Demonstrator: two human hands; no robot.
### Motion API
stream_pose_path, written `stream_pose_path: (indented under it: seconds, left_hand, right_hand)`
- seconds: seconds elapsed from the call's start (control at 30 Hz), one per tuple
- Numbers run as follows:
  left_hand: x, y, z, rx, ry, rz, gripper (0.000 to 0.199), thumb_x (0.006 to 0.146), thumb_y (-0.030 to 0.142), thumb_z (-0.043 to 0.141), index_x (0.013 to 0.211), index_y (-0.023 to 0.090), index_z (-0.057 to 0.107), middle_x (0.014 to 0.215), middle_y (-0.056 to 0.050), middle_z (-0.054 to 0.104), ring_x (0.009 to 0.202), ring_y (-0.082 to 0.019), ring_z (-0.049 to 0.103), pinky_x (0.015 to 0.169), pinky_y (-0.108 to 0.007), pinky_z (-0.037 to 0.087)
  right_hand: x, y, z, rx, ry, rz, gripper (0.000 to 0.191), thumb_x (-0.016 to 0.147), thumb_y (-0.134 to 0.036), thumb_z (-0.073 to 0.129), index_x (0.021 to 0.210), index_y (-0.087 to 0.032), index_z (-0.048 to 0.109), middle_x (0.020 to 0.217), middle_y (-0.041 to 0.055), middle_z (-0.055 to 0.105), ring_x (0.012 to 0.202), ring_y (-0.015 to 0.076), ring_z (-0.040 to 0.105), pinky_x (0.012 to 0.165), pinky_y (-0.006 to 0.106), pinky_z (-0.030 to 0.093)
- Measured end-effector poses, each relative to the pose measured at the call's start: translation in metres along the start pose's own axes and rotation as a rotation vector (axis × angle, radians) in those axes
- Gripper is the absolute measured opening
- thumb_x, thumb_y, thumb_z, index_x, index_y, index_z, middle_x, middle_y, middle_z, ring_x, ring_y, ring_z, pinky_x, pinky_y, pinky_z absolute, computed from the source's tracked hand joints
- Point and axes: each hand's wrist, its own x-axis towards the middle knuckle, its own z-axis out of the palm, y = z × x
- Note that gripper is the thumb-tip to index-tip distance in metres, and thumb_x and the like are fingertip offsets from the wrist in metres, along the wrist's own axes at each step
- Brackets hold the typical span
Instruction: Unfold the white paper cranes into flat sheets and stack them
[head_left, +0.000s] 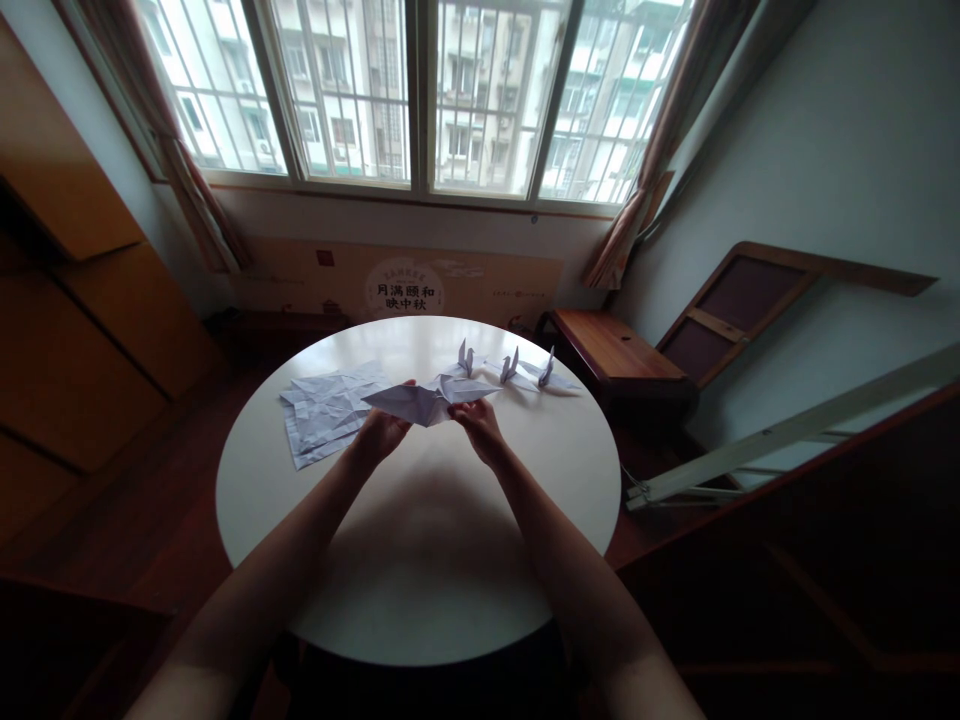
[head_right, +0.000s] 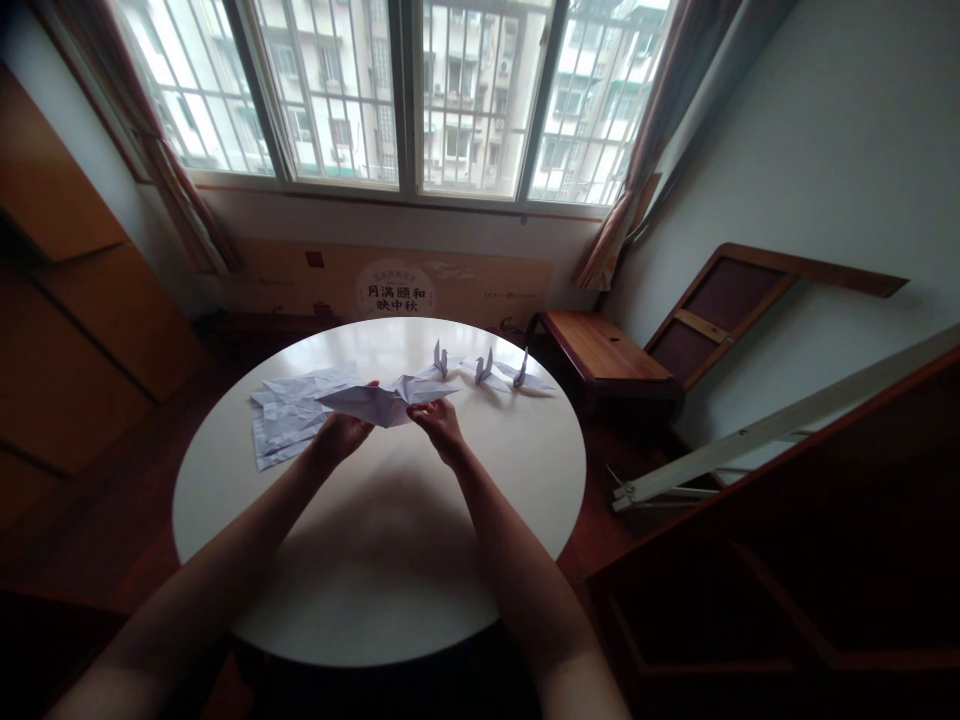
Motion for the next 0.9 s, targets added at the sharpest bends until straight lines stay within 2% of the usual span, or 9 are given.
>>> stream_pose_path:
  seconds: [0.07, 0.17, 0.23, 0.3, 0.37, 0.47, 0.7, 0.9]
  left_hand:
    - [-0.005, 0.003, 0.006, -0.010, -0.067, -0.013, 0.040, 0.076, 0.028, 0.073, 0.113, 0.017, 0.063, 0.095, -0.007, 0.072, 0.091, -0.022, 0.068, 0.084, -0.034, 0.054]
    - [-0.016, 0.009, 0.015, -0.044, -0.186, -0.032, 0.054, 0.077, 0.058, 0.065, 0.113, 0.018, 0.062, 0.108, -0.011, 0.069, 0.103, -0.028, 0.065, 0.086, -0.041, 0.053]
    - [-0.021, 0.010, 0.018, -0.039, -0.230, -0.043, 0.060, 0.073, 0.067, 0.062, 0.111, 0.021, 0.062, 0.111, -0.011, 0.068, 0.106, -0.029, 0.064, 0.085, -0.042, 0.053]
    - [-0.022, 0.008, 0.018, 0.014, -0.251, -0.036, 0.057, 0.069, 0.059, 0.072, 0.112, 0.023, 0.061, 0.110, -0.009, 0.068, 0.104, -0.027, 0.065, 0.084, -0.039, 0.053]
    - [-0.020, 0.005, 0.016, 0.087, -0.246, -0.019, 0.054, 0.066, 0.041, 0.082, 0.112, 0.023, 0.060, 0.106, -0.007, 0.070, 0.096, -0.024, 0.067, 0.083, -0.035, 0.053]
    - [-0.016, 0.000, 0.012, 0.150, -0.204, -0.014, 0.050, 0.064, 0.025, 0.085, 0.108, 0.019, 0.061, 0.095, -0.006, 0.072, 0.082, -0.019, 0.069, 0.077, -0.031, 0.053]
    - [-0.016, 0.001, 0.013, 0.142, -0.161, -0.041, 0.038, 0.067, 0.023, 0.082, 0.100, 0.014, 0.064, 0.087, -0.006, 0.072, 0.076, -0.018, 0.069, 0.073, -0.029, 0.054]
    - [-0.017, 0.002, 0.015, 0.103, -0.149, -0.057, 0.026, 0.067, 0.014, 0.076, 0.091, 0.014, 0.067, 0.083, -0.004, 0.073, 0.073, -0.015, 0.067, 0.070, -0.026, 0.053]
  right_hand:
    - [0.000, -0.002, 0.002, -0.036, 0.037, -0.009, 0.032, 0.055, -0.028, 0.083, 0.077, -0.019, 0.063, 0.070, -0.0024, 0.061, 0.065, 0.0125, 0.054, 0.063, 0.028, 0.043]
    - [0.000, -0.006, 0.003, -0.064, 0.122, -0.070, 0.030, 0.059, -0.033, 0.082, 0.078, -0.019, 0.062, 0.074, -0.0018, 0.063, 0.063, 0.0112, 0.053, 0.060, 0.027, 0.042]
    - [0.002, -0.007, 0.001, -0.071, 0.171, -0.103, 0.029, 0.062, -0.036, 0.080, 0.078, -0.020, 0.062, 0.074, -0.0020, 0.063, 0.062, 0.0106, 0.052, 0.057, 0.025, 0.041]
    - [0.003, -0.006, -0.001, -0.062, 0.187, -0.096, 0.030, 0.061, -0.037, 0.080, 0.077, -0.020, 0.062, 0.071, -0.0027, 0.062, 0.061, 0.0103, 0.052, 0.055, 0.024, 0.040]
    - [0.004, -0.002, -0.002, -0.034, 0.177, -0.060, 0.031, 0.059, -0.035, 0.082, 0.078, -0.020, 0.062, 0.068, -0.0035, 0.061, 0.060, 0.0100, 0.051, 0.054, 0.024, 0.040]
    - [0.005, 0.002, -0.002, 0.024, 0.160, -0.011, 0.034, 0.055, -0.032, 0.084, 0.077, -0.020, 0.061, 0.064, -0.0046, 0.061, 0.059, 0.0105, 0.052, 0.055, 0.025, 0.042]
    - [0.003, -0.002, 0.000, 0.163, 0.136, 0.044, 0.037, 0.051, -0.034, 0.087, 0.073, -0.021, 0.061, 0.068, -0.0030, 0.066, 0.060, 0.0113, 0.056, 0.056, 0.026, 0.043]
    - [0.003, -0.004, -0.002, 0.205, 0.103, 0.104, 0.033, 0.054, -0.037, 0.087, 0.074, -0.020, 0.066, 0.069, -0.0011, 0.067, 0.060, 0.0114, 0.056, 0.055, 0.026, 0.043]
